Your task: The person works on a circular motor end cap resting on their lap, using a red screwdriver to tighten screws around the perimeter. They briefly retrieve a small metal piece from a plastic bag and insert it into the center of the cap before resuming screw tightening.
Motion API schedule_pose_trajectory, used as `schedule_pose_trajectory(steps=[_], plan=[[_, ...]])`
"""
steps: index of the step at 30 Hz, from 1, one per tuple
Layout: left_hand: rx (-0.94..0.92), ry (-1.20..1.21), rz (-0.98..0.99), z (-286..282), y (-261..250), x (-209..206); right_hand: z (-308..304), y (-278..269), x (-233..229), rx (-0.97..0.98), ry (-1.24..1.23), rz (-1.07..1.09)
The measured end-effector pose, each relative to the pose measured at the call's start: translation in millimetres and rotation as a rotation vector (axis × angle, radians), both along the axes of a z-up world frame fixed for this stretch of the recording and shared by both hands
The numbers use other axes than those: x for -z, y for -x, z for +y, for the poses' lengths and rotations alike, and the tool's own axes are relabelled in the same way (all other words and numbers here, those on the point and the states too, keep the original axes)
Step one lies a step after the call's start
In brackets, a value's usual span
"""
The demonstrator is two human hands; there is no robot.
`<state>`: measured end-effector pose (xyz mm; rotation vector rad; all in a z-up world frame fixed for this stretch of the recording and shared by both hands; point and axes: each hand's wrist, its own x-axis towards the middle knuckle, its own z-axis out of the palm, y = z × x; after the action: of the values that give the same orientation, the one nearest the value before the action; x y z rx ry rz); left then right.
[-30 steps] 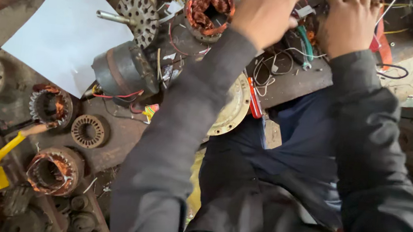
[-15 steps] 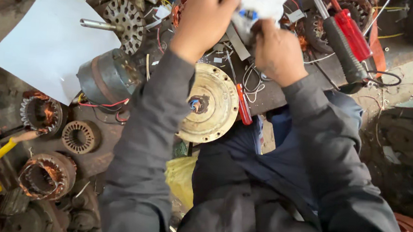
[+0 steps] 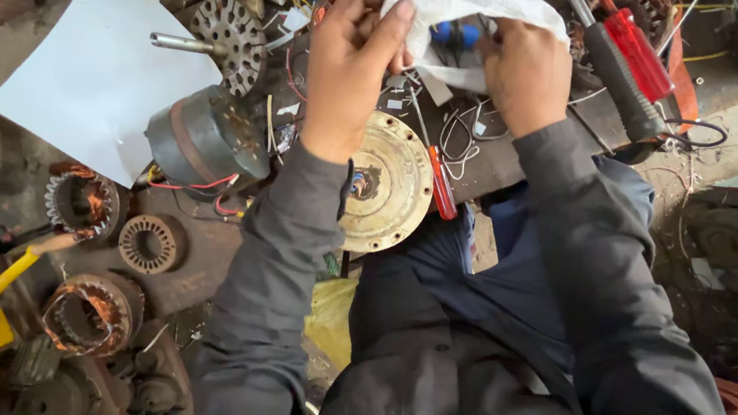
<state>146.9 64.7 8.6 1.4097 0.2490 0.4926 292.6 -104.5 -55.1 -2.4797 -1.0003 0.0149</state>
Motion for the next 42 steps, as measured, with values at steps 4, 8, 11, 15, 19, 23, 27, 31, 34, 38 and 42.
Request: schedule_pose_trajectory(steps=[4,8,11,15,19,23,27,31,34,38,42], plan=[[0.067,0.152,-0.165,-20,10,2,-18,10,5,-0.175,-0.083,-0.044],[0.041,-0.023,-0.127,-34,27,-2,-12,8,-7,-0.125,-0.005,0.179],[0.030,-0.039,-0.144,-37,33,-1,-1,10,-15,-0.385,-0.218,-0.116],[-0.010,-0.192,-0.117,-37,33,-2,12,16,-20,-0.391,-0.072,-0.134],[-0.041,-0.285,-0.114,-36,36,-5,0,16,-21,-0.176,0.123,0.190],[-0.017,-0.263,-0.163,-35,37,-5,-20,3,-31,-0.404,0.133,0.040],[-0.012,-0.322,-0.140,-36,37,-2,-17,-11,-32,-0.680,-0.165,-0.008],[0.039,-0.308,-0.140,-37,39,-2,17,-22,10,-0.484,0.085,0.104],[0.050,-0.391,-0.128,-39,43,-7,31,-36,70,-0.396,0.091,0.103],[0.063,-0.430,-0.132,-40,49,-8,27,-60,145,-0.500,0.122,0.028],[0.073,-0.397,-0.150,-40,47,-6,9,-82,160,-0.660,0.127,-0.038]])
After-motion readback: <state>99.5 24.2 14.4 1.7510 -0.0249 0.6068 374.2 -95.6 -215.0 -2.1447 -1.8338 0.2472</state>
